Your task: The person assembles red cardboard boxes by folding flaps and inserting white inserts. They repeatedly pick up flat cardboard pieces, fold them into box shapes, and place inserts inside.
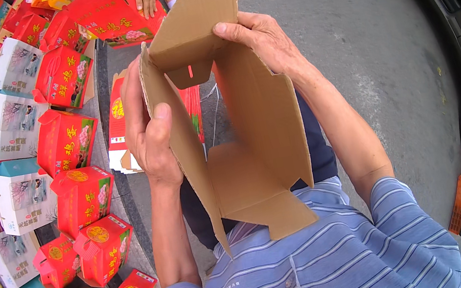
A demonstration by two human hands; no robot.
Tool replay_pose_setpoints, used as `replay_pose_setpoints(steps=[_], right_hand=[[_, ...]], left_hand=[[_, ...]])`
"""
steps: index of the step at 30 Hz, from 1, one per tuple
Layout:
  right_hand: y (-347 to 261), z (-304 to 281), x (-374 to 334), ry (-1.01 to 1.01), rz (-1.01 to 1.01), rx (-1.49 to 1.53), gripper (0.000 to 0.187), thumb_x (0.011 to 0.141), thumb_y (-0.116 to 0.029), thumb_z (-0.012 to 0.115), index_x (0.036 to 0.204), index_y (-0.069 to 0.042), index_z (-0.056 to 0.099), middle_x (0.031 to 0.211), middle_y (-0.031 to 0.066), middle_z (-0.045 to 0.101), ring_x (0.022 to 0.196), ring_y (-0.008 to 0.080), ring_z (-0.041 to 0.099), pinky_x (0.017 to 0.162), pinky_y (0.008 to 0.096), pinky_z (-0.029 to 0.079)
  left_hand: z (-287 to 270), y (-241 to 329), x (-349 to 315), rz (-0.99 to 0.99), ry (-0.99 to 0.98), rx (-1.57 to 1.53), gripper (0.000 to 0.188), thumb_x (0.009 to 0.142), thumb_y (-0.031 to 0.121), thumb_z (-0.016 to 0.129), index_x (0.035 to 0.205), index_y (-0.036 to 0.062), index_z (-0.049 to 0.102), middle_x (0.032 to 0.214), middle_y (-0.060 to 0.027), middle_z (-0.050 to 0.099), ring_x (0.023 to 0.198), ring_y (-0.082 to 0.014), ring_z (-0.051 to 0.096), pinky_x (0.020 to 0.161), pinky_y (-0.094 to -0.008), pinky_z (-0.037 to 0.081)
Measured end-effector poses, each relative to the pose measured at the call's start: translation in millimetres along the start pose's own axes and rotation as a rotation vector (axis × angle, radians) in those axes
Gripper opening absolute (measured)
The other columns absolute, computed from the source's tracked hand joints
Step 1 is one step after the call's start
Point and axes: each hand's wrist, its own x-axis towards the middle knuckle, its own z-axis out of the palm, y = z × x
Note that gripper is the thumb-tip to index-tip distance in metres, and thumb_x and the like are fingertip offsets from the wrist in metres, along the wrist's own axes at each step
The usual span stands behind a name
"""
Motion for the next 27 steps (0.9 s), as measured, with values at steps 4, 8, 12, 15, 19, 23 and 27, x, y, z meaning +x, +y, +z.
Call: replay_pose_setpoints(steps=[4, 8, 12, 15, 19, 23, 27], right_hand=[[-6, -7, 13, -0.017, -0.013, 0.000, 0.054, 0.098, -0.044, 0.068, 0.132, -0.002, 0.071, 0.122, 0.0153, 0.074, 0.119, 0.0252, 0.066, 0.108, 0.0406, 0.047], [-4, -12, 13, -0.027, -0.014, 0.051, 0.055, 0.097, -0.043, 0.069, 0.132, -0.001, 0.071, 0.121, 0.0142, 0.074, 0.116, 0.0238, 0.066, 0.107, 0.0392, 0.047], [-5, -8, 14, -0.005, -0.042, 0.021, 0.053, 0.098, -0.044, 0.068, 0.129, -0.001, 0.072, 0.118, 0.0131, 0.075, 0.113, 0.0217, 0.067, 0.103, 0.0363, 0.049], [-1, 4, 13, 0.072, -0.109, 0.044, 0.050, 0.098, -0.044, 0.067, 0.122, -0.001, 0.075, 0.105, 0.0136, 0.077, 0.099, 0.0206, 0.070, 0.091, 0.0361, 0.053], [-5, 16, 16, 0.129, -0.172, -0.175, 0.049, 0.097, -0.044, 0.068, 0.113, 0.002, 0.077, 0.082, 0.0141, 0.074, 0.077, 0.0208, 0.068, 0.073, 0.0395, 0.053], [-13, 7, 12, 0.033, -0.005, -0.098, 0.049, 0.100, -0.043, 0.067, 0.127, -0.002, 0.073, 0.114, 0.0117, 0.075, 0.111, 0.0197, 0.067, 0.102, 0.0353, 0.049], [-11, 11, 11, 0.024, -0.041, -0.102, 0.050, 0.100, -0.043, 0.067, 0.127, -0.002, 0.073, 0.115, 0.0115, 0.075, 0.113, 0.0194, 0.066, 0.106, 0.0343, 0.045]], left_hand=[[2, 2, -8, 0.096, -0.049, 0.218, 0.069, 0.093, 0.029, 0.058, 0.153, -0.0034, 0.047, 0.157, -0.0198, 0.046, 0.148, -0.0318, 0.042, 0.123, -0.0443, 0.031], [11, -8, -14, 0.280, -0.123, 0.469, 0.070, 0.090, 0.021, 0.055, 0.155, -0.0024, 0.046, 0.159, -0.0230, 0.044, 0.149, -0.0379, 0.042, 0.123, -0.0477, 0.032], [23, -10, -15, 0.299, -0.092, 0.557, 0.067, 0.091, 0.017, 0.052, 0.155, -0.0033, 0.045, 0.162, -0.0250, 0.041, 0.152, -0.0417, 0.037, 0.124, -0.0507, 0.030], [23, -15, -10, 0.335, -0.092, 0.697, 0.066, 0.093, 0.016, 0.055, 0.155, -0.0037, 0.044, 0.163, -0.0252, 0.039, 0.152, -0.0439, 0.035, 0.124, -0.0522, 0.028], [14, -24, -14, 0.319, -0.082, 0.754, 0.064, 0.103, 0.028, 0.058, 0.158, -0.0016, 0.042, 0.167, -0.0214, 0.036, 0.158, -0.0414, 0.025, 0.127, -0.0522, 0.020], [-3, -24, -9, 0.212, -0.145, 0.359, 0.063, 0.105, 0.032, 0.058, 0.157, 0.0010, 0.043, 0.169, -0.0152, 0.034, 0.160, -0.0357, 0.022, 0.129, -0.0485, 0.018], [-7, -39, -11, 0.113, -0.079, 0.249, 0.068, 0.100, 0.029, 0.069, 0.156, 0.0001, 0.044, 0.167, -0.0152, 0.038, 0.160, -0.0315, 0.023, 0.129, -0.0449, 0.020]])
